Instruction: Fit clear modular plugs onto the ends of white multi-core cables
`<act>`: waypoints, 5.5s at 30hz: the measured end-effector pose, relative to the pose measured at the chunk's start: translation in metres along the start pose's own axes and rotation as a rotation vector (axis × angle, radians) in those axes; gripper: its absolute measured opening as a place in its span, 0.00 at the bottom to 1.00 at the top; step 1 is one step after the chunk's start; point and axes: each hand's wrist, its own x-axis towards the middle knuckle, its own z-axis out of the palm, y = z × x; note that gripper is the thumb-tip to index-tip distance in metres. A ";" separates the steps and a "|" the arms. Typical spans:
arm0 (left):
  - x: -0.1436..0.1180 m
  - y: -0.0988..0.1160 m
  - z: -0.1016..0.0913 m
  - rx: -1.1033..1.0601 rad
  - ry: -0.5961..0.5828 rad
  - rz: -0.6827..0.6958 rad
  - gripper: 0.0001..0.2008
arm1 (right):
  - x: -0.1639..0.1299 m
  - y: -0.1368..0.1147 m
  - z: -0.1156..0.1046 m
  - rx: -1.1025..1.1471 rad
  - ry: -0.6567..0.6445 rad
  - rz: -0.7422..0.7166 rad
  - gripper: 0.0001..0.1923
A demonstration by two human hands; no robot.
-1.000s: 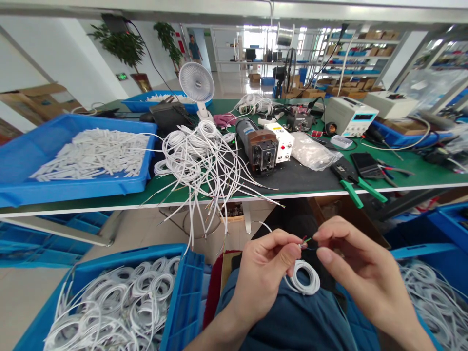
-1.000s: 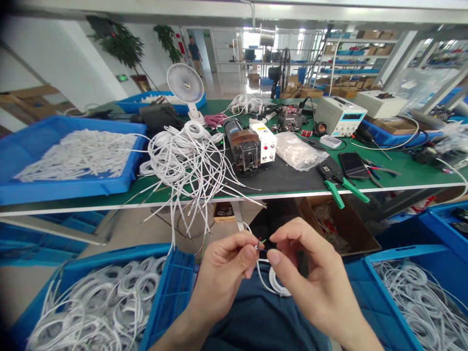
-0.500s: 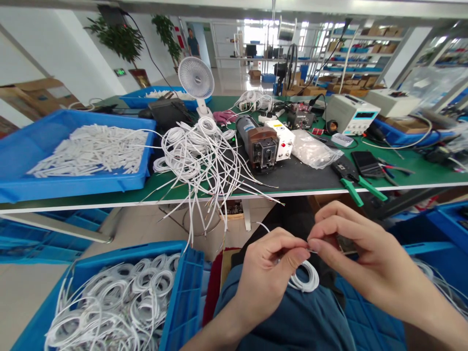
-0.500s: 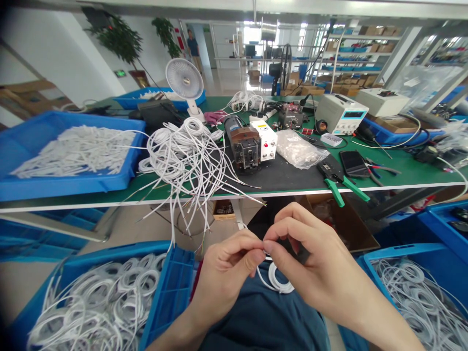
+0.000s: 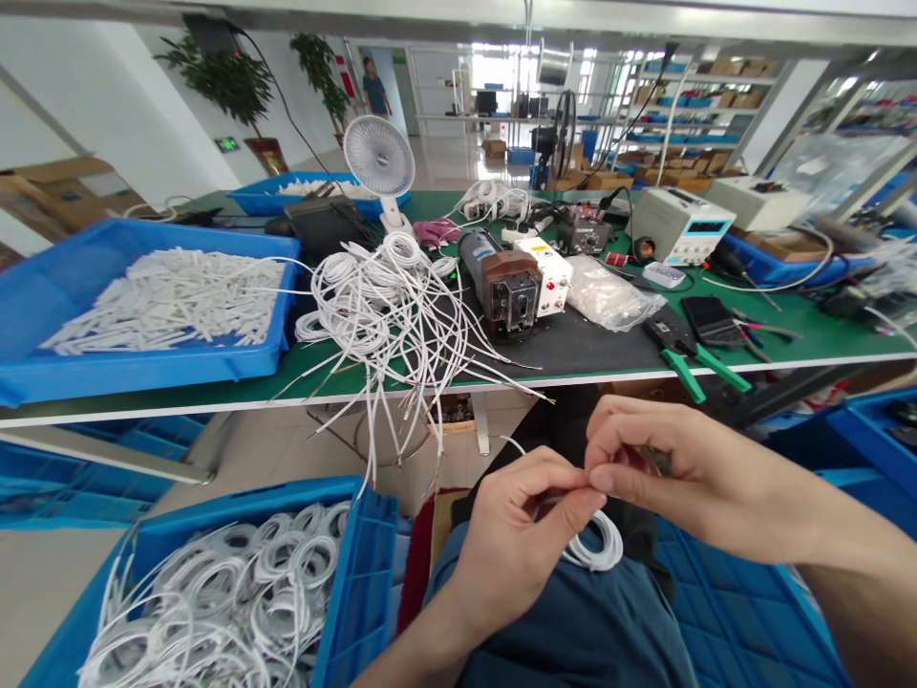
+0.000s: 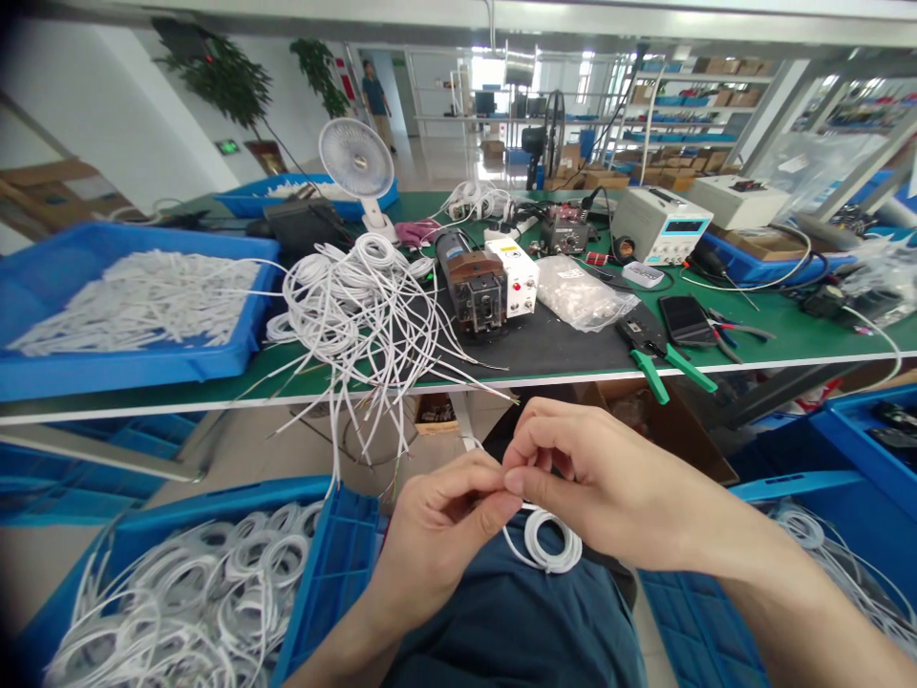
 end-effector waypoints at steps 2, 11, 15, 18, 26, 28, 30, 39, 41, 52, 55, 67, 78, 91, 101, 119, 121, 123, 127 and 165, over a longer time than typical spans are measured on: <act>0.000 -0.001 -0.001 -0.014 -0.009 -0.006 0.09 | 0.006 0.002 -0.003 0.099 -0.052 0.041 0.10; 0.000 -0.003 -0.002 -0.020 0.043 -0.034 0.09 | 0.014 0.011 -0.001 0.435 0.025 0.137 0.16; 0.001 -0.002 -0.001 -0.040 0.101 -0.018 0.07 | -0.007 0.022 0.022 0.360 0.326 0.107 0.14; 0.001 0.000 0.001 -0.047 0.113 -0.007 0.07 | -0.019 0.028 0.042 0.287 0.447 0.054 0.09; 0.000 0.000 0.004 -0.027 0.118 0.009 0.07 | -0.020 0.028 0.063 0.340 0.545 0.049 0.07; 0.000 0.000 0.004 -0.026 0.117 0.008 0.07 | -0.019 0.029 0.064 0.365 0.536 0.060 0.07; 0.000 0.000 0.004 -0.027 0.115 0.012 0.07 | -0.018 0.029 0.066 0.380 0.531 0.072 0.08; -0.001 -0.002 0.003 -0.021 0.109 0.044 0.06 | -0.018 0.028 0.075 0.410 0.532 0.037 0.07; -0.001 -0.002 0.003 -0.012 0.116 0.047 0.07 | -0.018 0.029 0.077 0.398 0.546 0.024 0.07; -0.001 -0.001 0.006 -0.073 0.131 0.034 0.07 | -0.018 0.034 0.097 0.364 0.639 0.019 0.10; -0.001 -0.002 0.007 -0.090 0.140 0.034 0.07 | -0.019 0.037 0.102 0.363 0.635 0.020 0.08; -0.002 -0.002 0.011 -0.064 0.136 -0.020 0.09 | -0.022 0.041 0.104 0.307 0.643 0.022 0.09; -0.002 0.002 0.006 0.075 0.110 0.002 0.10 | -0.022 0.042 0.096 0.243 0.662 0.006 0.09; -0.003 0.003 0.004 0.184 0.035 0.078 0.10 | -0.016 0.023 0.055 0.080 0.499 -0.109 0.07; 0.001 -0.004 0.002 0.010 0.055 -0.009 0.12 | -0.005 0.032 0.054 0.185 0.460 -0.109 0.06; 0.000 -0.006 -0.001 -0.048 0.069 0.014 0.10 | -0.016 0.036 0.086 0.179 0.674 -0.115 0.07; -0.001 -0.006 0.000 -0.047 0.049 0.016 0.09 | -0.016 0.036 0.087 0.185 0.684 -0.114 0.08; -0.001 -0.006 0.000 -0.030 0.032 0.025 0.09 | -0.015 0.035 0.085 0.187 0.685 -0.118 0.08; -0.001 -0.004 -0.002 -0.023 0.058 0.029 0.09 | -0.015 0.031 0.080 0.186 0.630 -0.109 0.08; -0.001 0.003 -0.005 0.221 -0.044 0.051 0.08 | -0.019 0.032 0.051 0.115 0.393 -0.113 0.01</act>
